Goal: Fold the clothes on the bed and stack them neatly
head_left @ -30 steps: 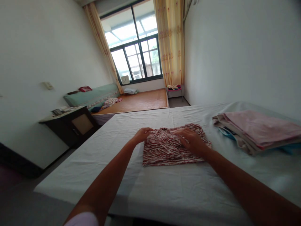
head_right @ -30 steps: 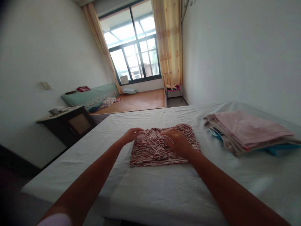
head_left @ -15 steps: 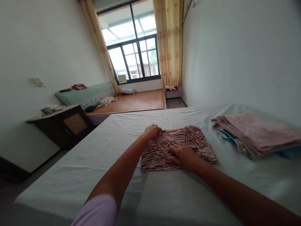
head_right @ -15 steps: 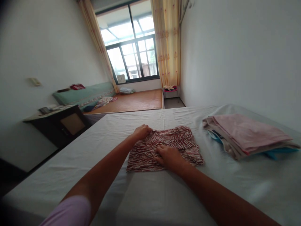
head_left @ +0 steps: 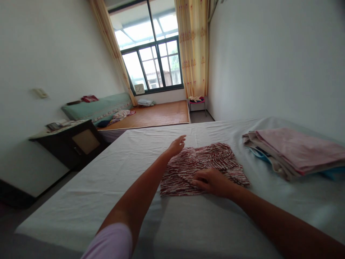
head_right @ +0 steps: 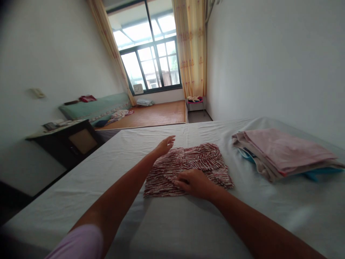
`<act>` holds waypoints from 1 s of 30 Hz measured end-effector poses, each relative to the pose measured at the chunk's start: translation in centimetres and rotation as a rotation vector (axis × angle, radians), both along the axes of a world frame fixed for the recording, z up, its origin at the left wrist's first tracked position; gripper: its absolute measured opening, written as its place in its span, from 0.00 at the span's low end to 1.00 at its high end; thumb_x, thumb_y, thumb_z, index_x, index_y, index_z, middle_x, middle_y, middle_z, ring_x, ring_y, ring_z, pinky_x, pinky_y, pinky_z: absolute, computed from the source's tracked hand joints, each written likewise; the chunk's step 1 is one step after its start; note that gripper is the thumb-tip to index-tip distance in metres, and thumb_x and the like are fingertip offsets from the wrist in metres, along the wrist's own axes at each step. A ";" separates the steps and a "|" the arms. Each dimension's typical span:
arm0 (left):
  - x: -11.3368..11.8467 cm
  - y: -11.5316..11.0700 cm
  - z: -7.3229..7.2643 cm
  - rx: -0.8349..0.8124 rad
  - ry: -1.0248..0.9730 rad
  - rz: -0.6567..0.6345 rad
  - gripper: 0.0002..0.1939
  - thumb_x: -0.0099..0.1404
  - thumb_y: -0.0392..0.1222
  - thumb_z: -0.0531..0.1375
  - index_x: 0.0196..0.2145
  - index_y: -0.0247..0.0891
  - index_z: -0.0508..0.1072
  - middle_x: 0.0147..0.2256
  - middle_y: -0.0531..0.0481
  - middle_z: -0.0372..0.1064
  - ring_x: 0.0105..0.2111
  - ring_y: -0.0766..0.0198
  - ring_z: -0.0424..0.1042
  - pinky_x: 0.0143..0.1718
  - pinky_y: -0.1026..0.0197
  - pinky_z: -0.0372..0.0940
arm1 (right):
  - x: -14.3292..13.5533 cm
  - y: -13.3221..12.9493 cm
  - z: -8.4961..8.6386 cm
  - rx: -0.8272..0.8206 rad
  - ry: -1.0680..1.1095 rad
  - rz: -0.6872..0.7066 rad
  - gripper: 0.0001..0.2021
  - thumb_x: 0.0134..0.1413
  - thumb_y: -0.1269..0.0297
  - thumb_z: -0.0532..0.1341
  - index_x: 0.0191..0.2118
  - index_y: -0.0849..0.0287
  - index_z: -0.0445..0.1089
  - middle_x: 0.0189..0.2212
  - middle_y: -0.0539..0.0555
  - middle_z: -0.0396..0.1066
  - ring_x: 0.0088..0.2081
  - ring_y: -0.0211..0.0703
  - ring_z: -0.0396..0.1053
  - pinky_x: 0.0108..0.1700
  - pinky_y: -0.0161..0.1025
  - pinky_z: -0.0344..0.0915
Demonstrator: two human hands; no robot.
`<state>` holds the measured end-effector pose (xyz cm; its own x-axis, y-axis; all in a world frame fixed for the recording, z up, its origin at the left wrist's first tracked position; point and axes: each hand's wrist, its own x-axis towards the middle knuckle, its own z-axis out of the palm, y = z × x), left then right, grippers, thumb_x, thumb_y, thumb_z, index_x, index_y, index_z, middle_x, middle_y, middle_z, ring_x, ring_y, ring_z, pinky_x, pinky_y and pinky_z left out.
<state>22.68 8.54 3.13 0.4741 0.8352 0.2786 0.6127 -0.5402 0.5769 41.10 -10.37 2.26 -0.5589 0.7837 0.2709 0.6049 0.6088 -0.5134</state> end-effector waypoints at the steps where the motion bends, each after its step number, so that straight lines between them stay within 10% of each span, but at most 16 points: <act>1: -0.8 -0.3 -0.1 0.040 0.011 0.037 0.26 0.62 0.30 0.51 0.58 0.35 0.65 0.51 0.42 0.72 0.48 0.60 0.72 0.53 0.54 0.64 | 0.1 0.1 0.1 0.056 0.024 -0.043 0.15 0.64 0.57 0.53 0.34 0.57 0.73 0.29 0.51 0.73 0.31 0.39 0.69 0.36 0.35 0.61; 8: -6.3 -5.6 -1.7 0.101 0.327 -0.135 0.21 0.71 0.46 0.47 0.56 0.42 0.69 0.57 0.47 0.66 0.59 0.60 0.62 0.62 0.55 0.53 | -0.4 0.0 -0.1 0.232 -0.099 0.128 0.19 0.65 0.54 0.53 0.58 0.50 0.65 0.55 0.54 0.68 0.58 0.48 0.60 0.59 0.48 0.54; 12: -8.3 -6.6 -3.6 0.054 0.482 0.090 0.24 0.72 0.49 0.44 0.62 0.45 0.62 0.64 0.49 0.54 0.65 0.59 0.51 0.65 0.51 0.45 | -1.0 -0.5 -0.5 0.167 -0.212 0.142 0.20 0.64 0.52 0.52 0.58 0.50 0.66 0.57 0.54 0.67 0.58 0.49 0.61 0.58 0.49 0.55; 18: -10.0 -7.1 -2.7 0.073 0.572 0.450 0.24 0.70 0.51 0.46 0.58 0.40 0.66 0.57 0.40 0.65 0.58 0.51 0.61 0.57 0.48 0.56 | 0.5 -0.2 1.1 0.155 -0.271 -0.120 0.20 0.66 0.55 0.48 0.32 0.55 0.74 0.32 0.54 0.76 0.37 0.43 0.71 0.40 0.37 0.61; 25: -9.6 -9.9 -0.6 -0.019 0.516 0.346 0.25 0.70 0.50 0.48 0.62 0.41 0.61 0.47 0.39 0.73 0.47 0.52 0.72 0.47 0.54 0.63 | 6.4 2.9 0.8 0.198 -0.088 -0.621 0.21 0.62 0.49 0.49 0.30 0.54 0.73 0.25 0.52 0.74 0.28 0.42 0.71 0.29 0.35 0.54; 30: -9.8 -10.4 -0.6 -0.147 0.322 0.254 0.27 0.66 0.49 0.53 0.61 0.41 0.63 0.51 0.41 0.72 0.51 0.50 0.71 0.52 0.53 0.61 | 9.0 4.2 -0.2 0.194 0.010 -0.701 0.21 0.60 0.48 0.50 0.34 0.55 0.76 0.26 0.52 0.76 0.27 0.43 0.71 0.29 0.35 0.55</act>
<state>12.92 -1.82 2.56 0.2919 0.9562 0.0199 0.8766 -0.2758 0.3943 50.06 -6.16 2.07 0.0602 0.8943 0.4434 0.8821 0.1602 -0.4429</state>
